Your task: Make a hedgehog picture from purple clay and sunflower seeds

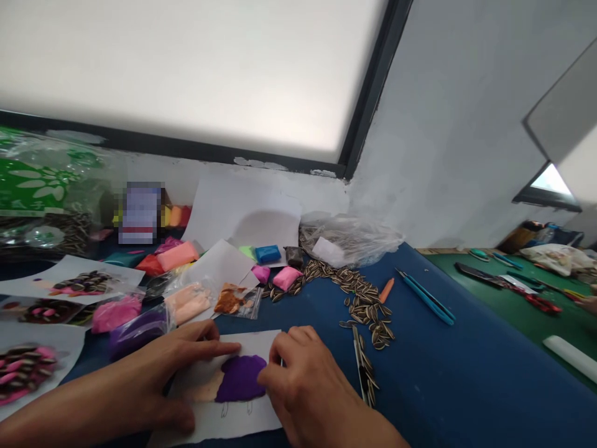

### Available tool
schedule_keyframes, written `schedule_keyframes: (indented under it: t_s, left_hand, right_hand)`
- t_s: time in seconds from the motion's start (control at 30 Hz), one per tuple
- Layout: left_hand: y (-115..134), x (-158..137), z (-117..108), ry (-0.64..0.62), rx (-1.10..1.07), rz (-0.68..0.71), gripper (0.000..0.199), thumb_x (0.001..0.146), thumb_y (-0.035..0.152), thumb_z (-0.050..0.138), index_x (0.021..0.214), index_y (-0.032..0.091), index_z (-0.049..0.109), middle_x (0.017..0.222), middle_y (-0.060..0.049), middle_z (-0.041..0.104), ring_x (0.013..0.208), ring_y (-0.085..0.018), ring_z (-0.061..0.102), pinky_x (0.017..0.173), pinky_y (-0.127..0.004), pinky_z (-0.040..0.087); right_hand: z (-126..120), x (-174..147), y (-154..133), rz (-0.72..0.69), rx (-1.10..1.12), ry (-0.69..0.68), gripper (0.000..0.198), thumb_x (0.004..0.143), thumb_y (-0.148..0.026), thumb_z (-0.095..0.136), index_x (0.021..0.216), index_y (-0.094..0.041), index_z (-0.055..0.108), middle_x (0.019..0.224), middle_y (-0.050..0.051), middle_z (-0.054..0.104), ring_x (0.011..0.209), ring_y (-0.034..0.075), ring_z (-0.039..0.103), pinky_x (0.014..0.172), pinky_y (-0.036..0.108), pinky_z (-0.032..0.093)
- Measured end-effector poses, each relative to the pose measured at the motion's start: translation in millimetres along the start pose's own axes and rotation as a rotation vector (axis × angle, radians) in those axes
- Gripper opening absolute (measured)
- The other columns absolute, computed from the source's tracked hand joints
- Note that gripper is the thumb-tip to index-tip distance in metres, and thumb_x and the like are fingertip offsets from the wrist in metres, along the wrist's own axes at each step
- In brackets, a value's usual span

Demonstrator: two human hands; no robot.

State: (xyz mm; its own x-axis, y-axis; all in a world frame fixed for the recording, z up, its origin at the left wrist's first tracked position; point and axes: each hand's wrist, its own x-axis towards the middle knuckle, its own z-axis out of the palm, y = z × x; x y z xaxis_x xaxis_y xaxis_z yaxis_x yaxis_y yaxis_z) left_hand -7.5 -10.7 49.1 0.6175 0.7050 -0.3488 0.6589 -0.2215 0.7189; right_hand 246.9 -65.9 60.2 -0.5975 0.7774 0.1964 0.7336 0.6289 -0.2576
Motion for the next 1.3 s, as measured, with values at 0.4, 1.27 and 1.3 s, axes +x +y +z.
schedule_keyframes:
  t_s: [0.4,1.27,1.3]
  left_hand:
    - [0.5,-0.2,-2.1,0.022,-0.018,0.007,0.080,0.064,0.018,0.078,0.138,0.045,0.061,0.125,-0.001,0.060,0.122,-0.033,0.053,0.106,-0.043,0.043]
    - [-0.7,2.9,-0.1,-0.047,0.008,-0.056,0.085,0.063,0.002,0.078,0.136,0.044,0.063,0.141,-0.002,0.054,0.134,-0.036,0.046,0.116,-0.046,0.034]
    - [-1.9,3.6,0.2,-0.043,0.009,-0.044,0.084,0.063,0.001,0.079,0.135,0.044,0.064,0.139,-0.002,0.055,0.133,-0.035,0.046,0.115,-0.045,0.035]
  right_hand:
    - [15.0,-15.8,7.1,-0.119,-0.397,0.011,0.033,0.085,-0.027,0.063,0.114,-0.012,0.068,0.082,0.008,0.066,0.070,0.025,0.057,0.072,0.040,0.044]
    - [53.1,1.7,13.1,0.085,-0.055,0.145,0.021,0.077,-0.011,0.057,0.093,-0.019,0.068,0.085,0.006,0.056,0.074,0.021,0.046,0.065,0.033,0.031]
    - [57.7,1.3,14.3,0.069,-0.068,0.182,0.019,0.076,-0.012,0.058,0.091,-0.020,0.067,0.084,0.005,0.056,0.073,0.020,0.045,0.064,0.033,0.030]
